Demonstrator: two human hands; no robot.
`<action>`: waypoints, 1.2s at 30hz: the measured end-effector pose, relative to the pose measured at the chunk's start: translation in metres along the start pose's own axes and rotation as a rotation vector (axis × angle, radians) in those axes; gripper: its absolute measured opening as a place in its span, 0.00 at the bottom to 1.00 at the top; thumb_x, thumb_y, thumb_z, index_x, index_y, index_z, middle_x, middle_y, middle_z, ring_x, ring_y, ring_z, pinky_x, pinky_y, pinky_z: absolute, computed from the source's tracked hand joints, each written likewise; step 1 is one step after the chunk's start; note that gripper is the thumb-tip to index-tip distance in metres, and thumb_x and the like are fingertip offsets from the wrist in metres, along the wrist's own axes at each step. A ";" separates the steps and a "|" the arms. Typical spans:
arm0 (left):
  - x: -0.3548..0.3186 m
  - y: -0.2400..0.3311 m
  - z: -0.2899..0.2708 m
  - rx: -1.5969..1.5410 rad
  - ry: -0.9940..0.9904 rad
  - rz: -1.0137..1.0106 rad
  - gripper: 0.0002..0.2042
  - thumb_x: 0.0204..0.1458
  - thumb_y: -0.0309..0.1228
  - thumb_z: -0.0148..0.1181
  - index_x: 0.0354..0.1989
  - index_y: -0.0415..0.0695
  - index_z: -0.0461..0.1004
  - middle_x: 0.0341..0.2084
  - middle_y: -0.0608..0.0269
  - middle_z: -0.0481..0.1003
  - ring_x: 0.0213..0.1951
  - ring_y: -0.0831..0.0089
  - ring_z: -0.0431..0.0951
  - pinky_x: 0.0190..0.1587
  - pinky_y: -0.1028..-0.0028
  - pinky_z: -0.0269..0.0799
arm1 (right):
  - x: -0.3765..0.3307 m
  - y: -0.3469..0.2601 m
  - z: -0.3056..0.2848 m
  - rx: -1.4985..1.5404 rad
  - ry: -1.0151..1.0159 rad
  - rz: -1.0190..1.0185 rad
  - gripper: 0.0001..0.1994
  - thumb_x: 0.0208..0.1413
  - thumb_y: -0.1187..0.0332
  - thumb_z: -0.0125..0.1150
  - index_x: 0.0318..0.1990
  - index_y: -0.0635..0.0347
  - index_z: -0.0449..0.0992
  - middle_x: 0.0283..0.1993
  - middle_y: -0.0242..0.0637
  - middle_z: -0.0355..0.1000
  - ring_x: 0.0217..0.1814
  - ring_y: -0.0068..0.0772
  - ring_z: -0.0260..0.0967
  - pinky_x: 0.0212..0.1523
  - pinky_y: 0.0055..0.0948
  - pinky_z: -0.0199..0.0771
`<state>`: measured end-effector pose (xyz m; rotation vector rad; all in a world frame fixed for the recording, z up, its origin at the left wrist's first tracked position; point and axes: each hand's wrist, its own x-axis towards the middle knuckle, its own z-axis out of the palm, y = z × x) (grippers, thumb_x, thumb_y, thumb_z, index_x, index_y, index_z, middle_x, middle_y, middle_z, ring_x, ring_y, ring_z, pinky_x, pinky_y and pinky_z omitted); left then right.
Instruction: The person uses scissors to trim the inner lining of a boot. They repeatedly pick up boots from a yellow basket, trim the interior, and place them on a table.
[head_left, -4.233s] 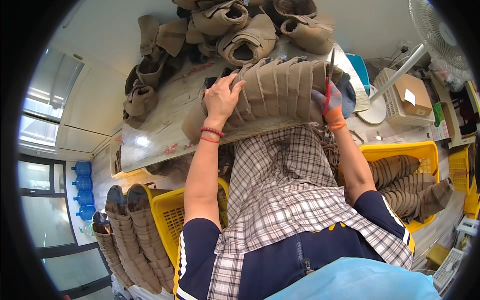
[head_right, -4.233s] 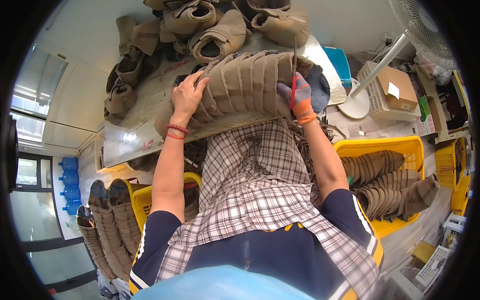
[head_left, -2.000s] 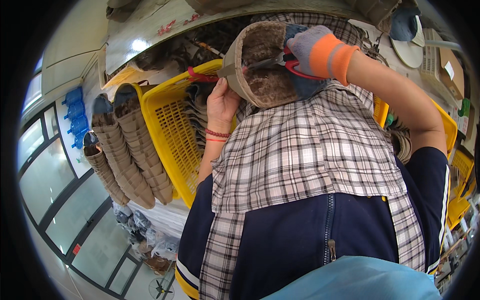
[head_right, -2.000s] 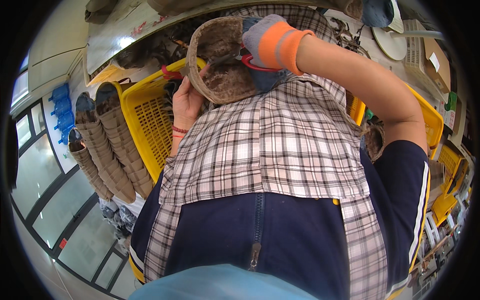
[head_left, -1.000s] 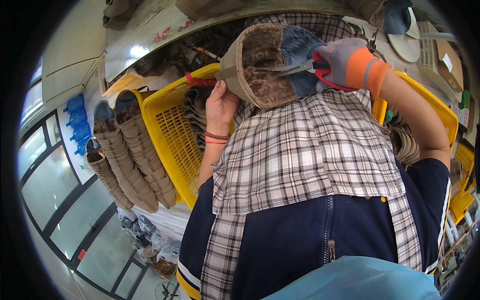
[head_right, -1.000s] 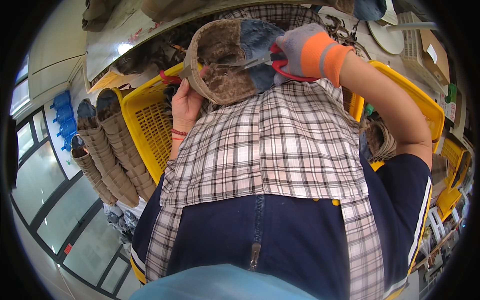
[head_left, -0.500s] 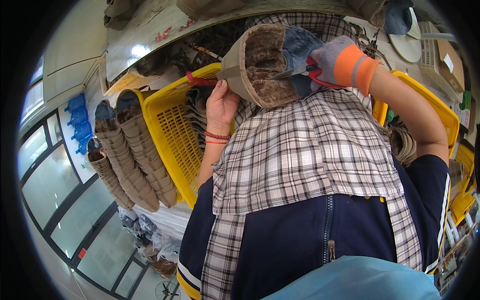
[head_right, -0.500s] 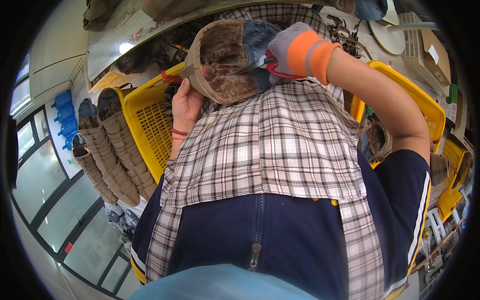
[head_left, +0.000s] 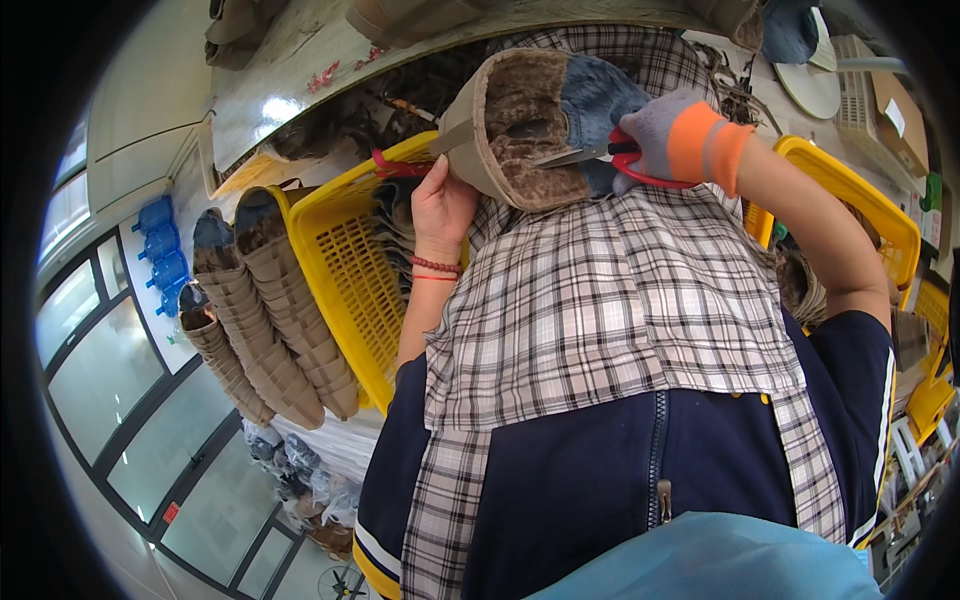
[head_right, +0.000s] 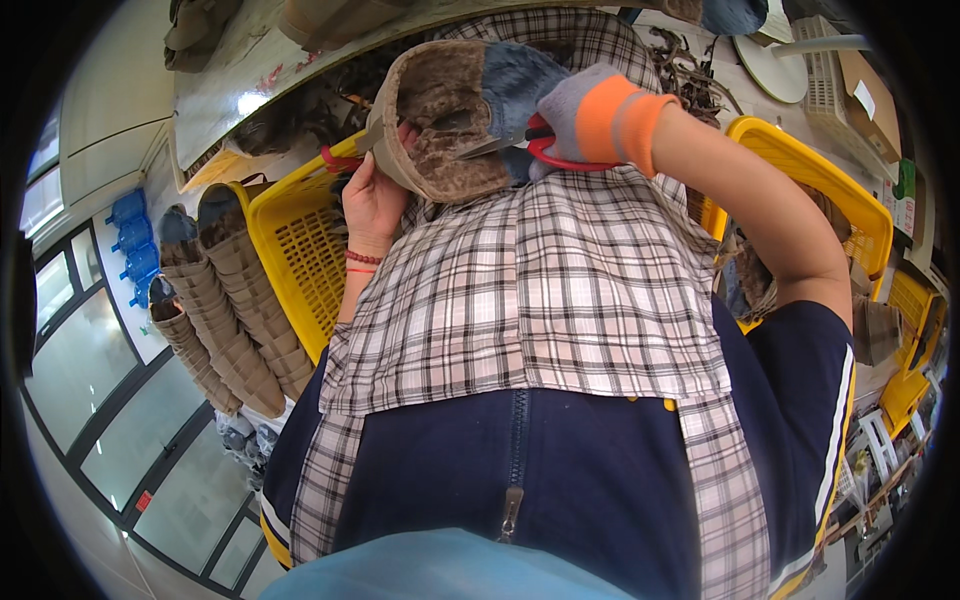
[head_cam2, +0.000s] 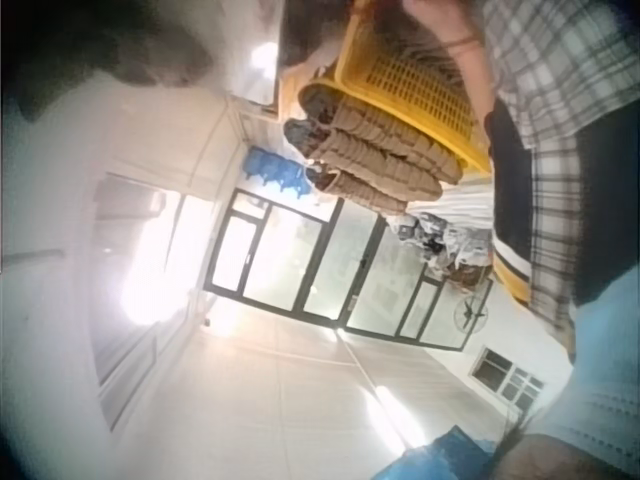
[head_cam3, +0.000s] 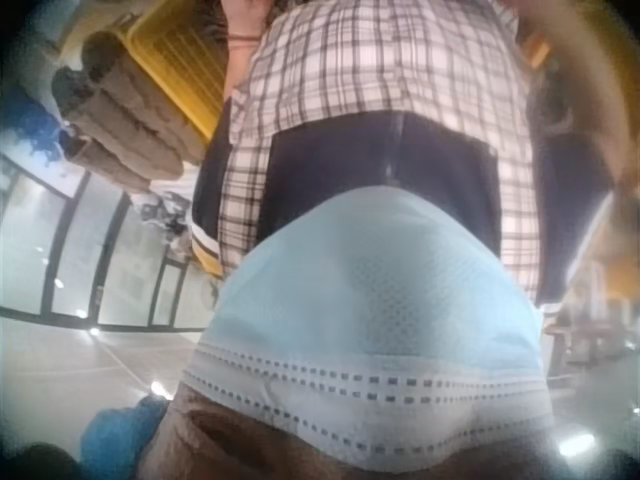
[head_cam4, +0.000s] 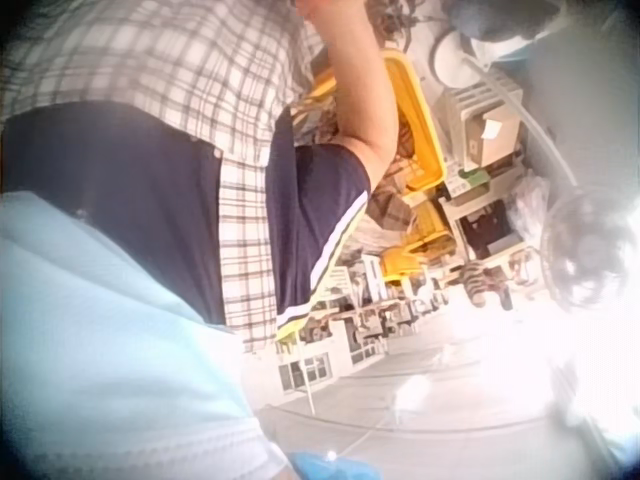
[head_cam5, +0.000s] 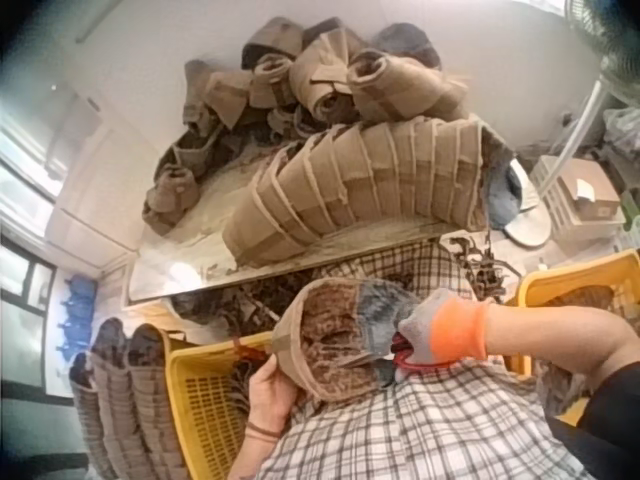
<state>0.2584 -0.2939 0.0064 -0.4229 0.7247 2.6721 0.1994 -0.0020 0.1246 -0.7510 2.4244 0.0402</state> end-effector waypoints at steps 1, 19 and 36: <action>0.000 0.000 0.000 0.003 0.003 0.005 0.21 0.58 0.32 0.45 0.59 0.40 0.59 0.58 0.59 0.62 0.60 0.63 0.59 0.64 0.64 0.46 | 0.003 -0.004 -0.001 0.053 -0.049 0.076 0.29 0.42 0.37 0.58 0.37 0.54 0.78 0.35 0.38 0.76 0.41 0.42 0.73 0.42 0.34 0.71; 0.038 0.000 0.019 0.000 0.091 0.134 0.23 0.54 0.37 0.41 0.52 0.30 0.64 0.48 0.47 0.70 0.50 0.58 0.70 0.58 0.64 0.59 | 0.020 0.034 0.005 -0.228 0.679 0.015 0.16 0.42 0.54 0.64 0.35 0.50 0.73 0.31 0.33 0.70 0.36 0.33 0.69 0.39 0.31 0.68; 0.040 0.007 0.047 -0.108 0.088 0.033 0.20 0.53 0.35 0.43 0.49 0.33 0.67 0.42 0.53 0.73 0.41 0.61 0.72 0.49 0.66 0.65 | 0.044 0.027 -0.009 -0.415 0.580 0.010 0.14 0.45 0.60 0.61 0.38 0.54 0.73 0.35 0.37 0.72 0.38 0.35 0.72 0.37 0.31 0.70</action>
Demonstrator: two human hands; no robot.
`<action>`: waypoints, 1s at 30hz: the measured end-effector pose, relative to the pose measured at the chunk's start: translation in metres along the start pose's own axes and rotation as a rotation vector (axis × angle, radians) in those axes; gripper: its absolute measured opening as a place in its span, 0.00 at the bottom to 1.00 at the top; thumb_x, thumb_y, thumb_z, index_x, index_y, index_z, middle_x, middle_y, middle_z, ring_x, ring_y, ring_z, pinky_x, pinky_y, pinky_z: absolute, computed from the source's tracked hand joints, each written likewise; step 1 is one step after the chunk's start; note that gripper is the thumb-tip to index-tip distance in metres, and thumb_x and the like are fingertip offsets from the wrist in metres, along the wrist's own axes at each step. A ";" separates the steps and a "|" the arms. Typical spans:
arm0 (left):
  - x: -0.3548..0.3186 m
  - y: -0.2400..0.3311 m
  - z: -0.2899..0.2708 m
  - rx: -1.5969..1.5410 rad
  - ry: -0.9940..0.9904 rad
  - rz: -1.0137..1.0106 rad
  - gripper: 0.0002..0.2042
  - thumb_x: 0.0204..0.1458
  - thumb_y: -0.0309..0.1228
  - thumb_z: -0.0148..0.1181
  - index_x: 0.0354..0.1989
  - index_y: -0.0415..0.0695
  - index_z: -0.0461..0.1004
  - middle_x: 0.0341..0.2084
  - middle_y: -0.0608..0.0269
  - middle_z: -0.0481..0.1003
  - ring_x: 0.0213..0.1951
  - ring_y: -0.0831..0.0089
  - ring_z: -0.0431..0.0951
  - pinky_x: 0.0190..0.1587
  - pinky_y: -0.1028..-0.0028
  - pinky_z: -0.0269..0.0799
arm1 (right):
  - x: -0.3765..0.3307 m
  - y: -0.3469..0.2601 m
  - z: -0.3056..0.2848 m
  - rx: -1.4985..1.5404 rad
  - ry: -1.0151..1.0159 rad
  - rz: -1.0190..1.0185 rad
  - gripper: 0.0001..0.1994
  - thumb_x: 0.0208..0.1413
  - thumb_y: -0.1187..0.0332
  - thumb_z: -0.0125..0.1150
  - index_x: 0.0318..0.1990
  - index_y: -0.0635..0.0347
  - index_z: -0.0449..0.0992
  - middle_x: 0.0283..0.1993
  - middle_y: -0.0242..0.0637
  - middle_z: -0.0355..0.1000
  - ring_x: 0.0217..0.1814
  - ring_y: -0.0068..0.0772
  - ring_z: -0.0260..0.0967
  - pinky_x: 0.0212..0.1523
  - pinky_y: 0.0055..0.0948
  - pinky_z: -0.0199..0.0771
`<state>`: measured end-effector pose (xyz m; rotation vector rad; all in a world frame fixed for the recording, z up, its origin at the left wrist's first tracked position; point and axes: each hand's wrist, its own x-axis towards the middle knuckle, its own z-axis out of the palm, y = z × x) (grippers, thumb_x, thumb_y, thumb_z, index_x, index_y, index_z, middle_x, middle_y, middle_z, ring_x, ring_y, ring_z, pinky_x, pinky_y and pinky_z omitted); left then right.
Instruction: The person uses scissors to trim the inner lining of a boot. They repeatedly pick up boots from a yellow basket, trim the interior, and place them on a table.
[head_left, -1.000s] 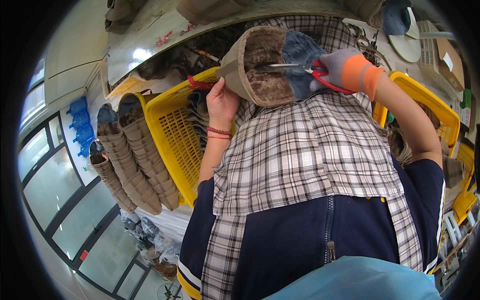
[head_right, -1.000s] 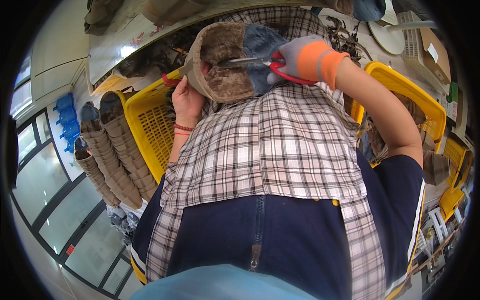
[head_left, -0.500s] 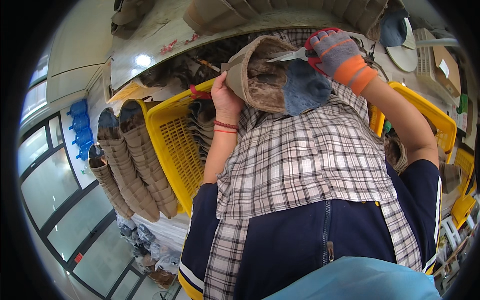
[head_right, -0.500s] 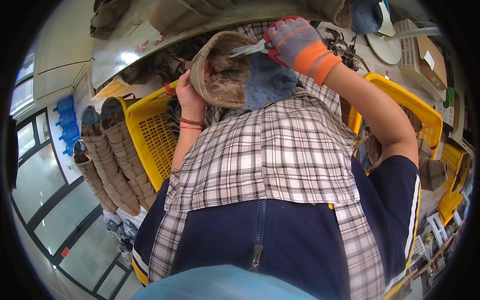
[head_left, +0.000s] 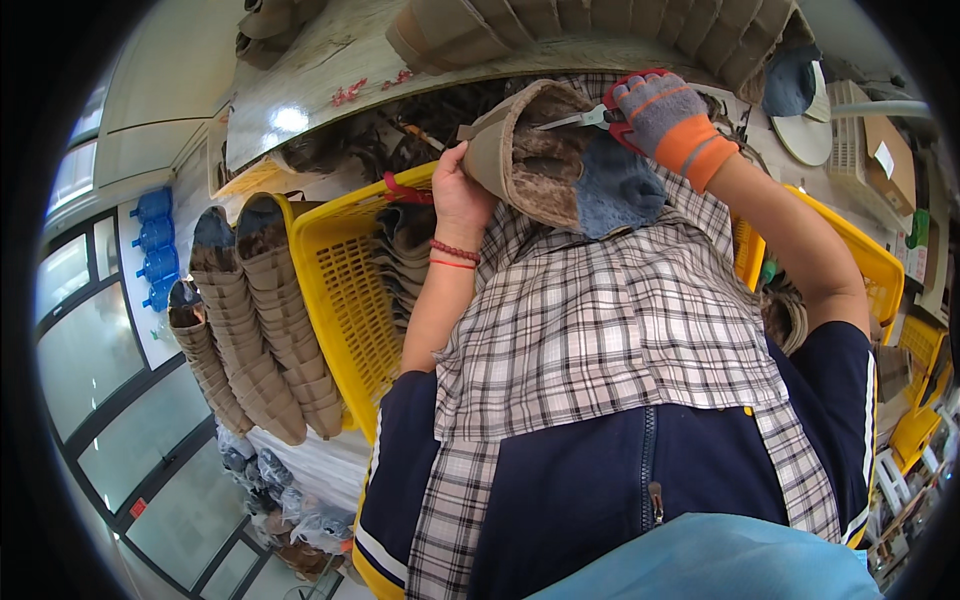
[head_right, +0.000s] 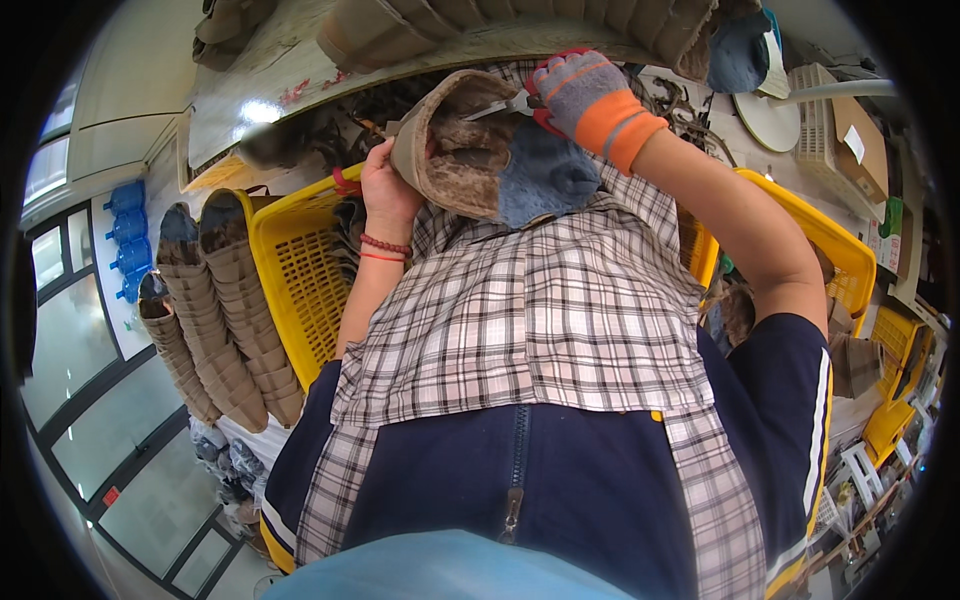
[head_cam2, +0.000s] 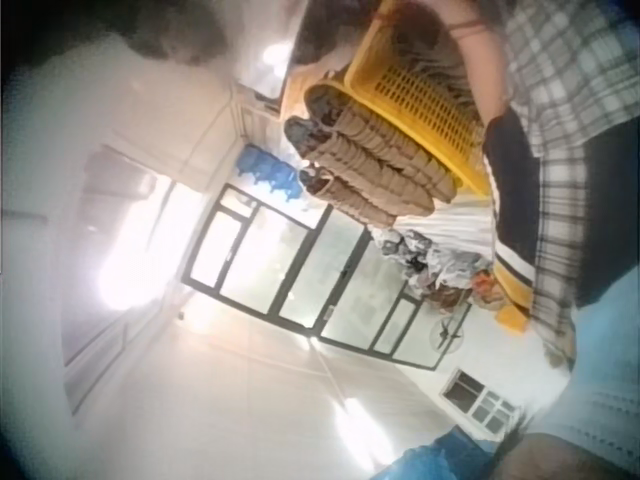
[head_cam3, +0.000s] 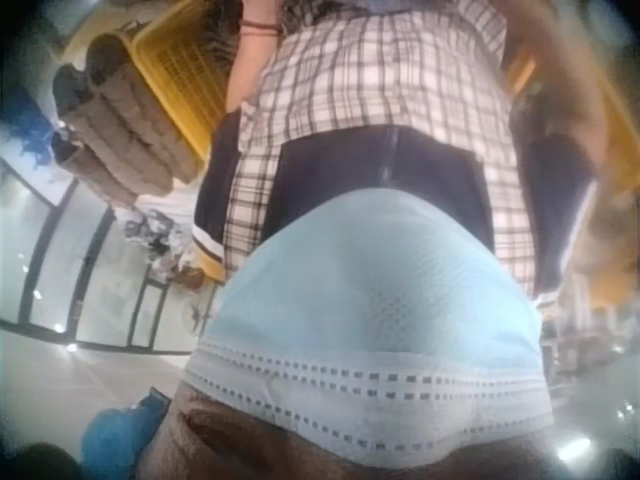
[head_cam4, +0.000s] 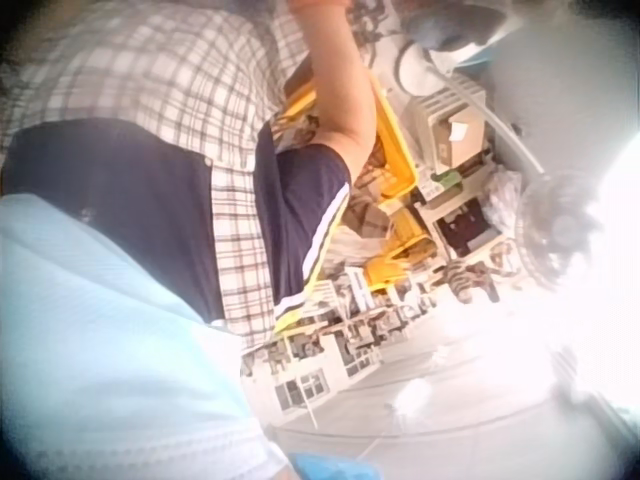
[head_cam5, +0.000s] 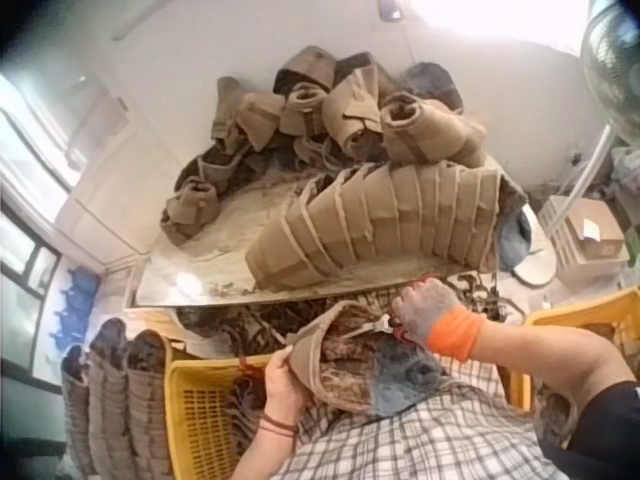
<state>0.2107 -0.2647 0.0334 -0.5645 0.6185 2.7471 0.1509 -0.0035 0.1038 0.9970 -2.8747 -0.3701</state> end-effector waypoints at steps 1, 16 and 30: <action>0.000 0.001 0.000 -0.004 -0.005 -0.006 0.20 0.53 0.35 0.43 0.49 0.34 0.67 0.43 0.53 0.73 0.42 0.61 0.72 0.50 0.66 0.65 | 0.000 0.000 -0.002 0.004 -0.008 0.006 0.14 0.45 0.60 0.61 0.38 0.54 0.73 0.35 0.37 0.73 0.38 0.36 0.72 0.37 0.31 0.71; 0.005 -0.001 -0.011 0.008 -0.035 -0.015 0.20 0.54 0.36 0.42 0.51 0.36 0.67 0.48 0.54 0.71 0.51 0.60 0.70 0.57 0.63 0.61 | -0.002 -0.007 -0.005 0.125 -0.227 0.127 0.18 0.46 0.53 0.61 0.41 0.53 0.71 0.34 0.38 0.74 0.37 0.40 0.72 0.36 0.36 0.71; -0.021 -0.040 0.109 0.478 -0.514 0.181 0.19 0.57 0.30 0.42 0.56 0.36 0.61 0.54 0.56 0.66 0.55 0.67 0.65 0.59 0.69 0.57 | -0.083 -0.043 -0.073 2.084 0.506 0.582 0.15 0.52 0.71 0.59 0.47 0.66 0.68 0.38 0.37 0.71 0.38 0.23 0.68 0.41 0.24 0.68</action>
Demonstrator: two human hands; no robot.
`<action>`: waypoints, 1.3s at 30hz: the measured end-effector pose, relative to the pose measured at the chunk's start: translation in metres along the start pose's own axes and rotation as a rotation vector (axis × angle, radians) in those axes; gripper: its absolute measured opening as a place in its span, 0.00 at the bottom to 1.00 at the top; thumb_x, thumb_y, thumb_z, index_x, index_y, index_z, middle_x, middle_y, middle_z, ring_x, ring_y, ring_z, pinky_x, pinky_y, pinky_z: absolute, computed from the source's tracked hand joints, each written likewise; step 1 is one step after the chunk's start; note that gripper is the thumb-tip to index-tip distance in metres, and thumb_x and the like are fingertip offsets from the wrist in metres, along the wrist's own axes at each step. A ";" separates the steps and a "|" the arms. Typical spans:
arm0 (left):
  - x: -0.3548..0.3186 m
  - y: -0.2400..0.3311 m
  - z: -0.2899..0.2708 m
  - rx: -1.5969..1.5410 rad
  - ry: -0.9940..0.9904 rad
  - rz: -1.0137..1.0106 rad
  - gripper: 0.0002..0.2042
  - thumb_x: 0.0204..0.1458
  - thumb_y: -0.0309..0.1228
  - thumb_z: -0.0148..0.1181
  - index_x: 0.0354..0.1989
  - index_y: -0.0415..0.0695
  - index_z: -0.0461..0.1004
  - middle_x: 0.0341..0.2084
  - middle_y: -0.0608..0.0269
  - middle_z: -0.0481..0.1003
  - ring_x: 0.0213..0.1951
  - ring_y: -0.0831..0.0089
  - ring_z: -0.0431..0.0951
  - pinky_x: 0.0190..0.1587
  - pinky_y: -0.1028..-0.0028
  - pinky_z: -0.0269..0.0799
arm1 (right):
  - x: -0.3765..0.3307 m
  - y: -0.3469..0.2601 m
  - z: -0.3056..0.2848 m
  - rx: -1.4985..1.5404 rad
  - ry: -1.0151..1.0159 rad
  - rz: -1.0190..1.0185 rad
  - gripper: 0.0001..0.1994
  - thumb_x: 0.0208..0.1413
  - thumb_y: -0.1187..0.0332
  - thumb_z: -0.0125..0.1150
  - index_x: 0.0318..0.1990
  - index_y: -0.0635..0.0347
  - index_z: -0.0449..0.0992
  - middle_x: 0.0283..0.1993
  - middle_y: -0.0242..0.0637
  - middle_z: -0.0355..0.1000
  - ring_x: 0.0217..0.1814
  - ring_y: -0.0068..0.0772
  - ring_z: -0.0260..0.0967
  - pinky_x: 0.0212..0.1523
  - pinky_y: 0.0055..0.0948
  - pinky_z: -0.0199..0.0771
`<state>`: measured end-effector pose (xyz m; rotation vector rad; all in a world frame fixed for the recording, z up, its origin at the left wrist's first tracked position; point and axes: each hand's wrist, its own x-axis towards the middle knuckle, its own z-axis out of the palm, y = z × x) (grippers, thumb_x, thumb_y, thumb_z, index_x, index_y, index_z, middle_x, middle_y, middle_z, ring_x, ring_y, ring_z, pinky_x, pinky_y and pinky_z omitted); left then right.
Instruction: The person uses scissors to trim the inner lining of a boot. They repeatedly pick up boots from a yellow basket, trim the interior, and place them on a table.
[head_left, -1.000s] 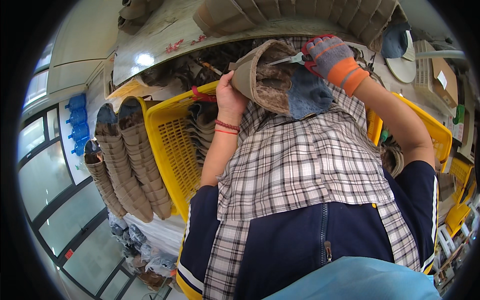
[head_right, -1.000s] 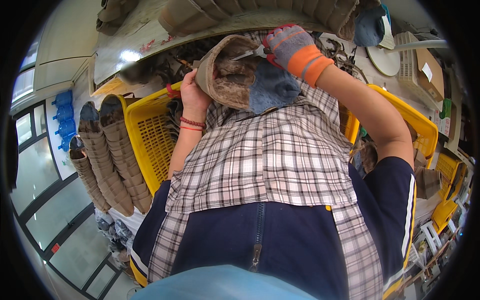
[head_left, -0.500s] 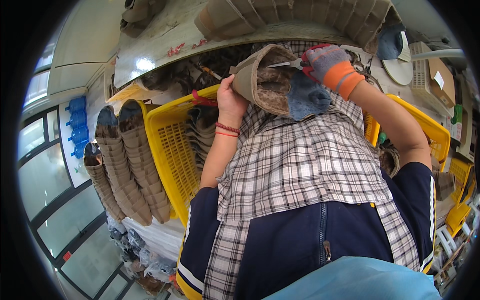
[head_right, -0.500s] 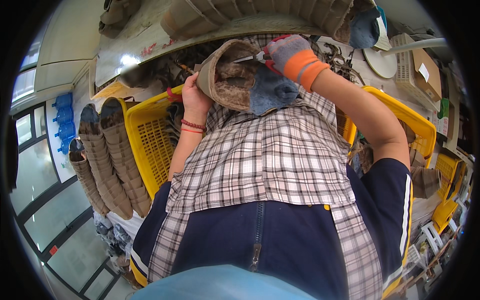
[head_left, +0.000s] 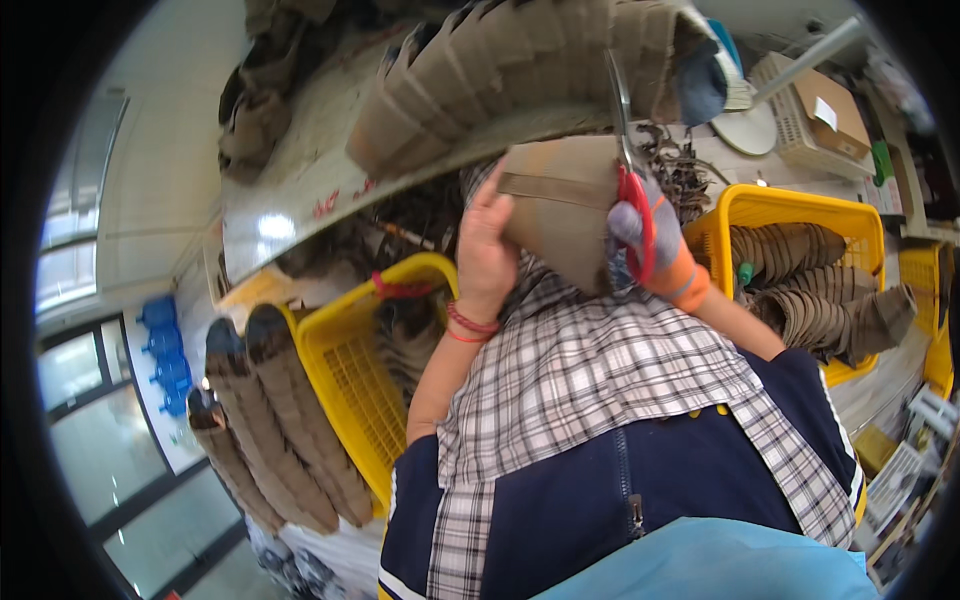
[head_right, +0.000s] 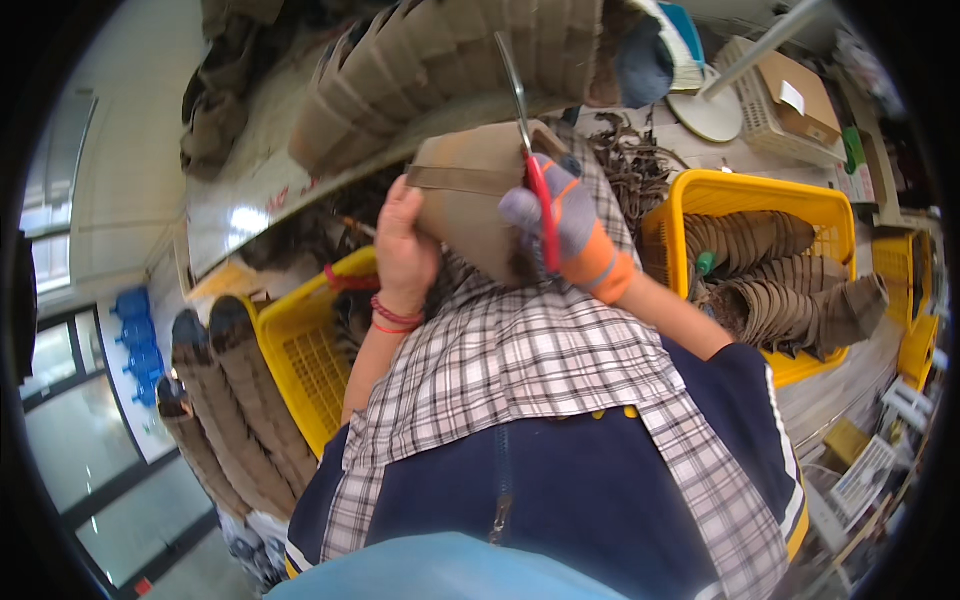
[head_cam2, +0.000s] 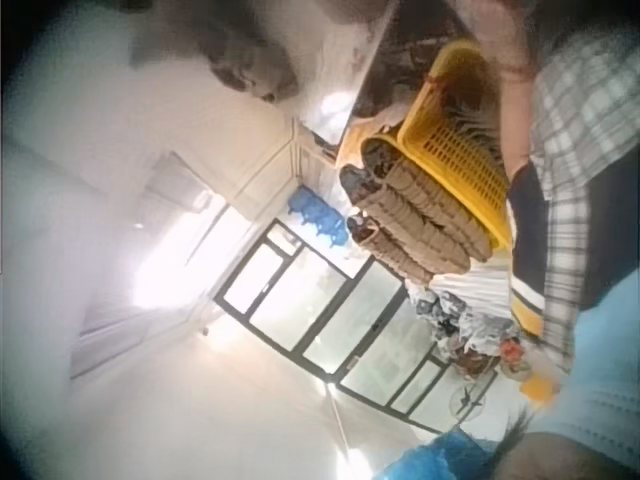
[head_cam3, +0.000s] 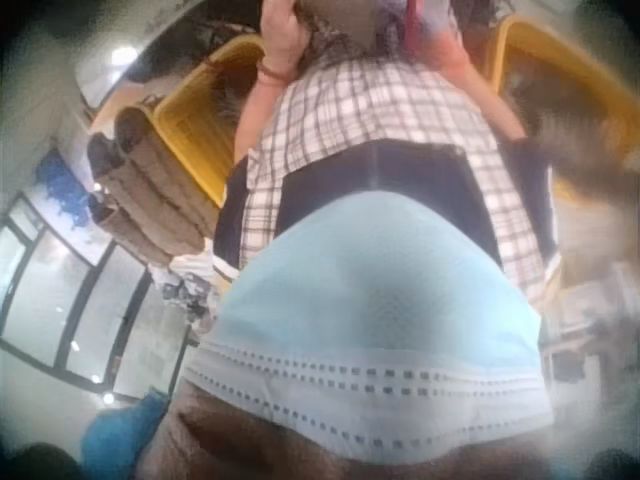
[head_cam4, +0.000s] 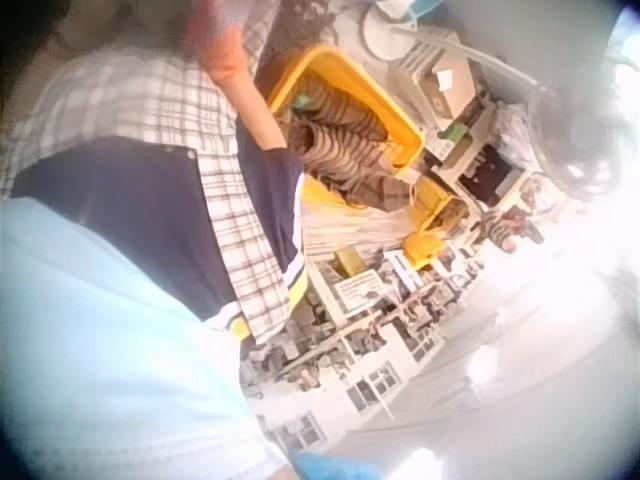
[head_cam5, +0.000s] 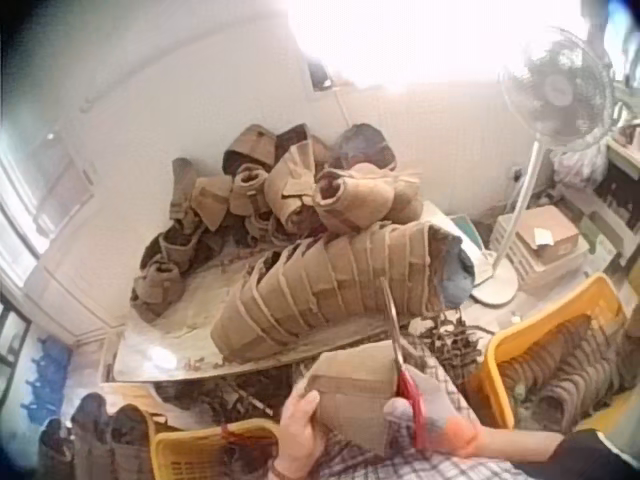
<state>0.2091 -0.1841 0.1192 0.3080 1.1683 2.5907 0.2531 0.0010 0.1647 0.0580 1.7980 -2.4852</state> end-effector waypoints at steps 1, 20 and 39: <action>0.012 -0.008 0.012 0.071 -0.068 -0.009 0.21 0.57 0.29 0.43 0.59 0.35 0.58 0.56 0.57 0.64 0.57 0.69 0.63 0.60 0.71 0.55 | -0.005 -0.005 0.001 -0.120 0.076 -0.114 0.18 0.51 0.72 0.60 0.49 0.66 0.66 0.42 0.38 0.71 0.42 0.24 0.68 0.45 0.25 0.69; 0.198 0.063 -0.051 1.772 0.088 0.635 0.19 0.50 0.46 0.55 0.44 0.46 0.75 0.41 0.57 0.76 0.43 0.58 0.74 0.46 0.65 0.67 | 0.198 0.007 -0.180 -0.246 0.095 -0.460 0.26 0.43 0.70 0.68 0.51 0.66 0.67 0.46 0.36 0.71 0.45 0.26 0.67 0.48 0.26 0.67; 0.369 0.126 0.002 1.390 -0.036 0.725 0.19 0.38 0.23 0.52 0.43 0.46 0.75 0.36 0.52 0.77 0.38 0.61 0.77 0.42 0.69 0.72 | 0.093 0.046 -0.188 0.034 0.456 -0.359 0.16 0.59 0.58 0.50 0.48 0.59 0.67 0.25 0.29 0.67 0.19 0.16 0.61 0.18 0.14 0.60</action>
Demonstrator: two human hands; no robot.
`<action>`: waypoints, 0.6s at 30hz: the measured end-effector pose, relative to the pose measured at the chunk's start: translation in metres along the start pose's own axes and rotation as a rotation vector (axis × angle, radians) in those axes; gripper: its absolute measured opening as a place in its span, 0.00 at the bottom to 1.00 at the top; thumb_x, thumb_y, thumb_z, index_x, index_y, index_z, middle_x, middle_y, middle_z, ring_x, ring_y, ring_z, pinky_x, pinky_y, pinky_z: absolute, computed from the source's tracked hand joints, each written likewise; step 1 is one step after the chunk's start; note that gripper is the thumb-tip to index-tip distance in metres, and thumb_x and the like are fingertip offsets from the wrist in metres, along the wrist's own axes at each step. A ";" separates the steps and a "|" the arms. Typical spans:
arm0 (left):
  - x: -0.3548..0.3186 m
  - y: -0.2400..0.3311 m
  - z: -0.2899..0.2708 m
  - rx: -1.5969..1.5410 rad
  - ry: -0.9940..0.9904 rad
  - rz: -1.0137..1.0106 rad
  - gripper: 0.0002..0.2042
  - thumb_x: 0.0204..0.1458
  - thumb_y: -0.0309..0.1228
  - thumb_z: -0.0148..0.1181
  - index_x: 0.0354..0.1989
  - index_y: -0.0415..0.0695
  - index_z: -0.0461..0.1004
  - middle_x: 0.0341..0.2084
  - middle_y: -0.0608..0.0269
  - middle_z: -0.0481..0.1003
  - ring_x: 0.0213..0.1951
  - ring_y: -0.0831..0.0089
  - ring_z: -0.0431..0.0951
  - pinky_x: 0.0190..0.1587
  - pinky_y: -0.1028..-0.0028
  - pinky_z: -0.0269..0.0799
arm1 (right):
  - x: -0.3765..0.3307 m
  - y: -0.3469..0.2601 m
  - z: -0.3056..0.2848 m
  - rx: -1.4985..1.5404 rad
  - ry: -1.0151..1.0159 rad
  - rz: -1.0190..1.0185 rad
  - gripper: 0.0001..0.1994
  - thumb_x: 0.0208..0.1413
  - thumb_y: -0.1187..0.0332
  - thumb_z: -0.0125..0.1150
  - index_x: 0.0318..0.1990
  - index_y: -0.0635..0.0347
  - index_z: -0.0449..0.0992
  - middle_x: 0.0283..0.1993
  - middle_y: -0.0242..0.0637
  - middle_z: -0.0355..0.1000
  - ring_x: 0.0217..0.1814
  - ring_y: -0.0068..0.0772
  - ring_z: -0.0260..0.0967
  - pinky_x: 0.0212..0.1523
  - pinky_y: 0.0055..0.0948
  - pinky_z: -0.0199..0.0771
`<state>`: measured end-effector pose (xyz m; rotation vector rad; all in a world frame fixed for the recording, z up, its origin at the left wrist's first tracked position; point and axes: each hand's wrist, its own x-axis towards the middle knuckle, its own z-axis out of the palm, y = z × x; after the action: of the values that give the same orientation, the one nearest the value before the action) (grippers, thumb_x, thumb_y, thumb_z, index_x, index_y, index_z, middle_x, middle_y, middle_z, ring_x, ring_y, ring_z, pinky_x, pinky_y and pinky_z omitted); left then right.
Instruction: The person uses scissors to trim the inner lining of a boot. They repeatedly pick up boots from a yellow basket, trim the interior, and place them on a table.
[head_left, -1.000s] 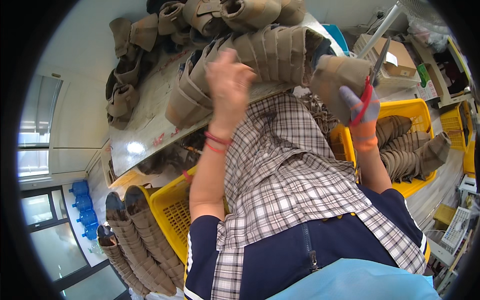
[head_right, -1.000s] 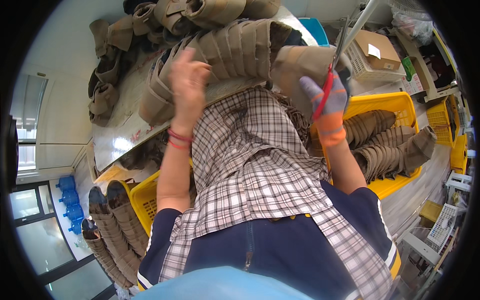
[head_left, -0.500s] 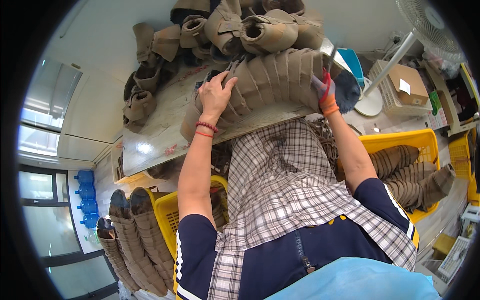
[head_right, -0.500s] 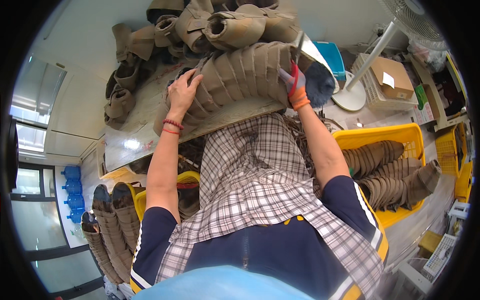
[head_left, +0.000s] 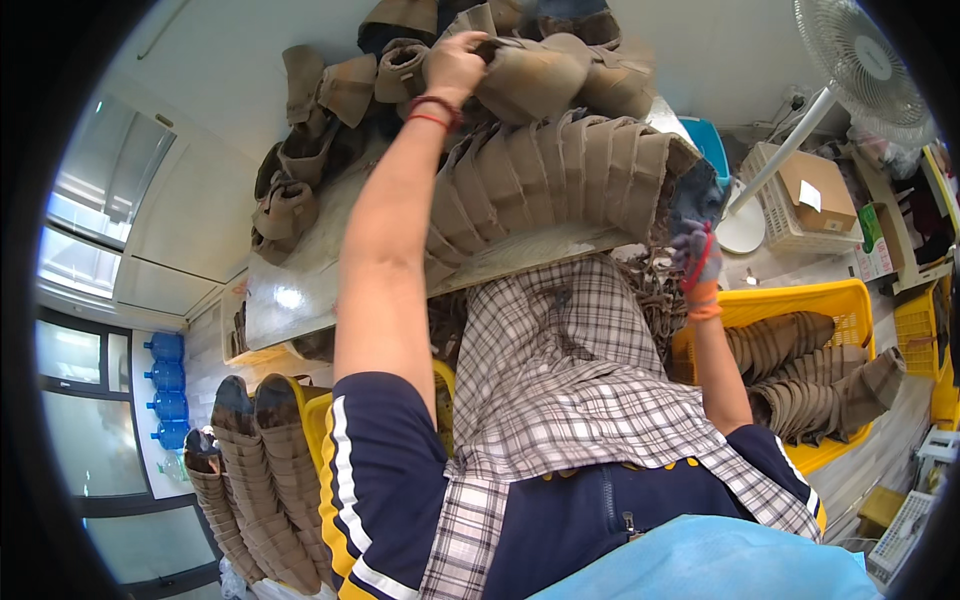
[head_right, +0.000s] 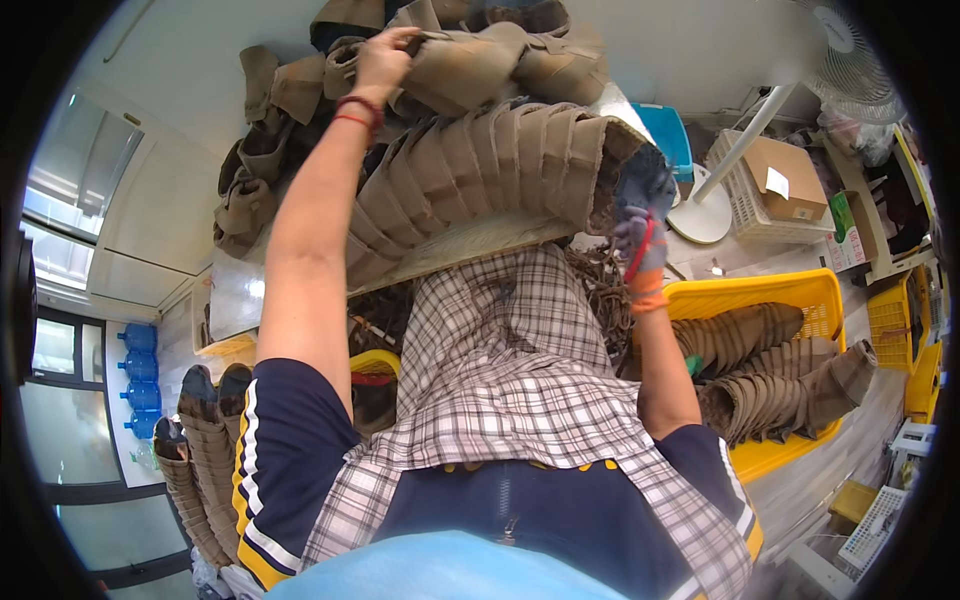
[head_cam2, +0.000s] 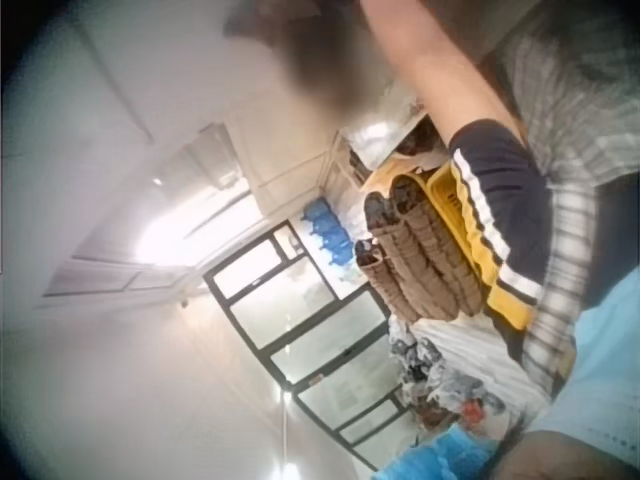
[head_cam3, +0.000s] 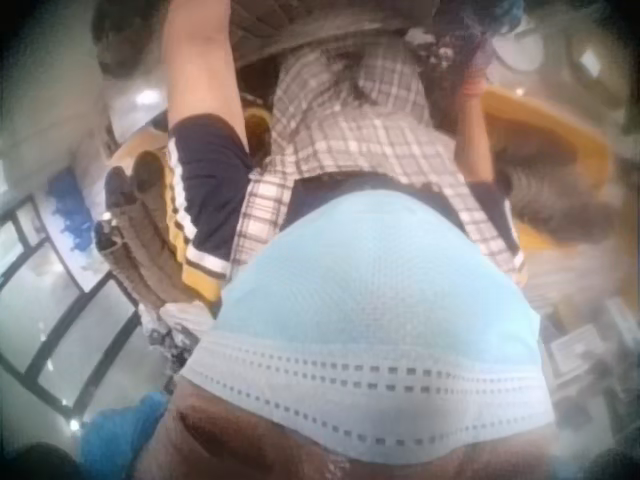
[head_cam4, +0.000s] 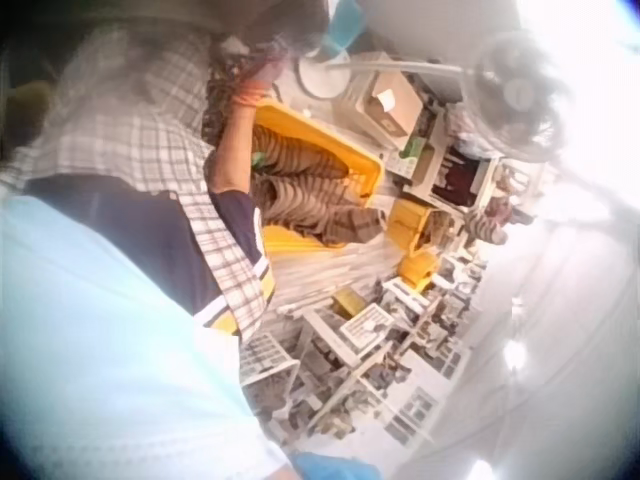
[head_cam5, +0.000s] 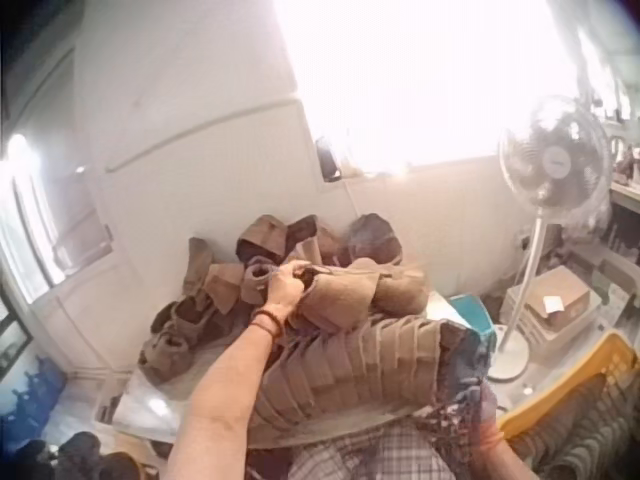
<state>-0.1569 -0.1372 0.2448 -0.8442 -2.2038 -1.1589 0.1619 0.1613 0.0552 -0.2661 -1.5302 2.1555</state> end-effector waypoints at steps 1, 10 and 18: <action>0.000 0.002 -0.023 -0.086 0.001 0.004 0.18 0.41 0.22 0.51 0.43 0.44 0.75 0.36 0.54 0.78 0.37 0.65 0.78 0.40 0.71 0.73 | -0.008 -0.002 -0.013 -0.006 0.035 0.050 0.15 0.59 0.59 0.49 0.48 0.59 0.67 0.25 0.29 0.68 0.19 0.17 0.62 0.18 0.14 0.60; -0.229 0.031 -0.167 -1.476 -0.482 -0.903 0.12 0.53 0.31 0.53 0.40 0.35 0.72 0.37 0.58 0.74 0.40 0.68 0.74 0.46 0.68 0.72 | -0.067 -0.078 -0.008 -0.362 -0.240 -0.144 0.18 0.59 0.63 0.49 0.51 0.67 0.66 0.27 0.26 0.63 0.25 0.14 0.54 0.26 0.14 0.55; -0.491 0.063 -0.103 -1.563 -0.278 -1.825 0.09 0.41 0.17 0.61 0.33 0.40 0.74 0.30 0.60 0.75 0.33 0.68 0.76 0.35 0.67 0.76 | -0.104 -0.049 0.087 -1.293 -0.772 -0.249 0.16 0.47 0.61 0.62 0.42 0.56 0.72 0.35 0.40 0.74 0.34 0.43 0.71 0.34 0.32 0.72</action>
<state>0.2366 -0.3378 -0.0009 1.2524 -1.3106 -3.7415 0.2283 0.0511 0.1191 0.3977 -2.9976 0.7758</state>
